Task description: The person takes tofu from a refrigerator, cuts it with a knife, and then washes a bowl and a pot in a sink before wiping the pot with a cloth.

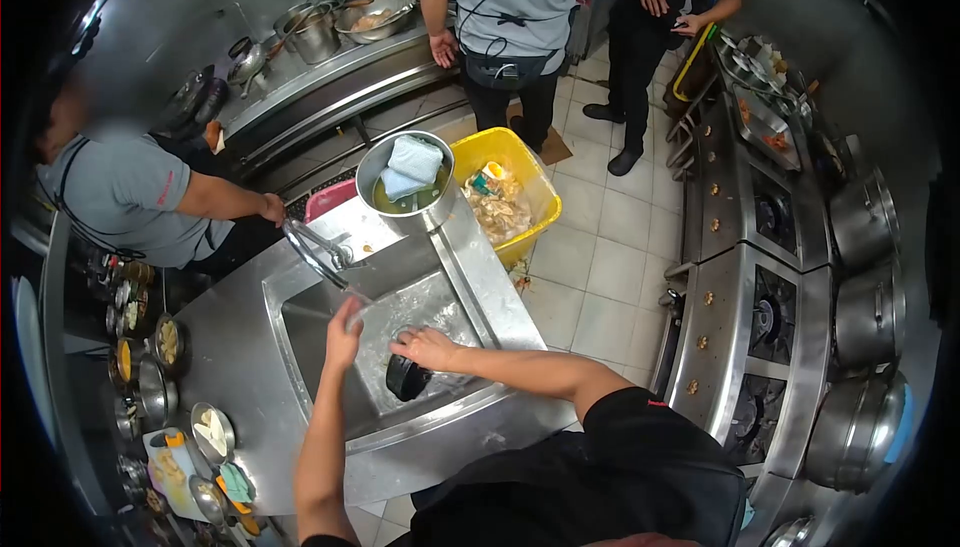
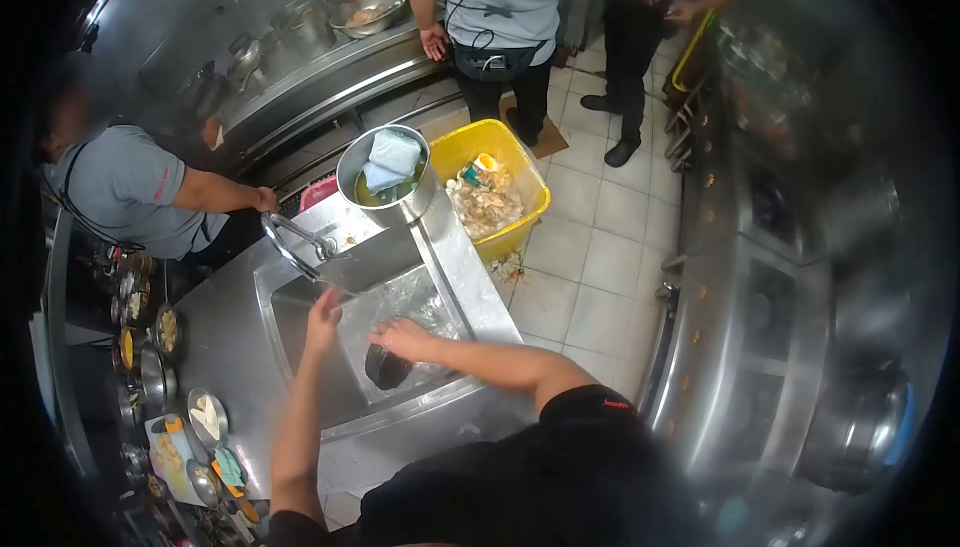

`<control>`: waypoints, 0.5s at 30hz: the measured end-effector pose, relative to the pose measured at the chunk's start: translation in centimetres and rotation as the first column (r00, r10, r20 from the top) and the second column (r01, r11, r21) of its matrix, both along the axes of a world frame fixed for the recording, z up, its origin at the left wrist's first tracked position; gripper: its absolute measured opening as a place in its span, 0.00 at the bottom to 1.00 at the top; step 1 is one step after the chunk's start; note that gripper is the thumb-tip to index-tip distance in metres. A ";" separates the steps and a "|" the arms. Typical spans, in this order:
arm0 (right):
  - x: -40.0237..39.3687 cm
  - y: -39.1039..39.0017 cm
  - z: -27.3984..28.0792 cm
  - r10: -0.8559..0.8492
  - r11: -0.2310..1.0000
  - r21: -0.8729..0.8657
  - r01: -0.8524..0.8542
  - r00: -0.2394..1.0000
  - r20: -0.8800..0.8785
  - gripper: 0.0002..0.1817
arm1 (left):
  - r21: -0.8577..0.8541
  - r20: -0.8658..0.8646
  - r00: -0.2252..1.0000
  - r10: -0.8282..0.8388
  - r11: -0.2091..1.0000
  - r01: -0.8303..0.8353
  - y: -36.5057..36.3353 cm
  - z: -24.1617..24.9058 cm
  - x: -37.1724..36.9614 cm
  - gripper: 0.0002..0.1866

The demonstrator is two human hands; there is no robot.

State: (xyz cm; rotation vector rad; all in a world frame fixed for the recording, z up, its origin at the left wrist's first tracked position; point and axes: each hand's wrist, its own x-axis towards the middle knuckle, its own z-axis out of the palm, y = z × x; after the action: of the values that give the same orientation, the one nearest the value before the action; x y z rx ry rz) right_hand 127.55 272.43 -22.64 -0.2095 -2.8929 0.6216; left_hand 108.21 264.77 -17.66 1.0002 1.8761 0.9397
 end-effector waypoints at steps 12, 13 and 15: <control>-2.8 -1.4 20.1 0.123 0.991 0.133 -0.034 0.648 -0.752 0.10 | 0.546 -0.481 0.735 0.477 0.819 -0.174 -11.3 12.5 8.5 0.41; -2.7 -1.6 21.5 0.136 0.989 0.138 -0.045 0.622 -0.771 0.10 | 0.546 -0.480 0.735 0.478 0.819 -0.176 -11.0 13.6 8.7 0.41; -2.5 -2.2 21.3 0.122 0.992 0.106 -0.064 0.640 -0.759 0.12 | 0.657 -0.550 0.632 0.546 0.750 -0.076 -10.8 15.9 9.4 0.38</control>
State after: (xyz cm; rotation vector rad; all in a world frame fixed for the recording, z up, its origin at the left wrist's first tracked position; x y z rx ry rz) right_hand 125.08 270.21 -1.30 0.1885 -2.0807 0.4618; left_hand 117.57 254.02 -1.73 1.6033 2.5667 1.5828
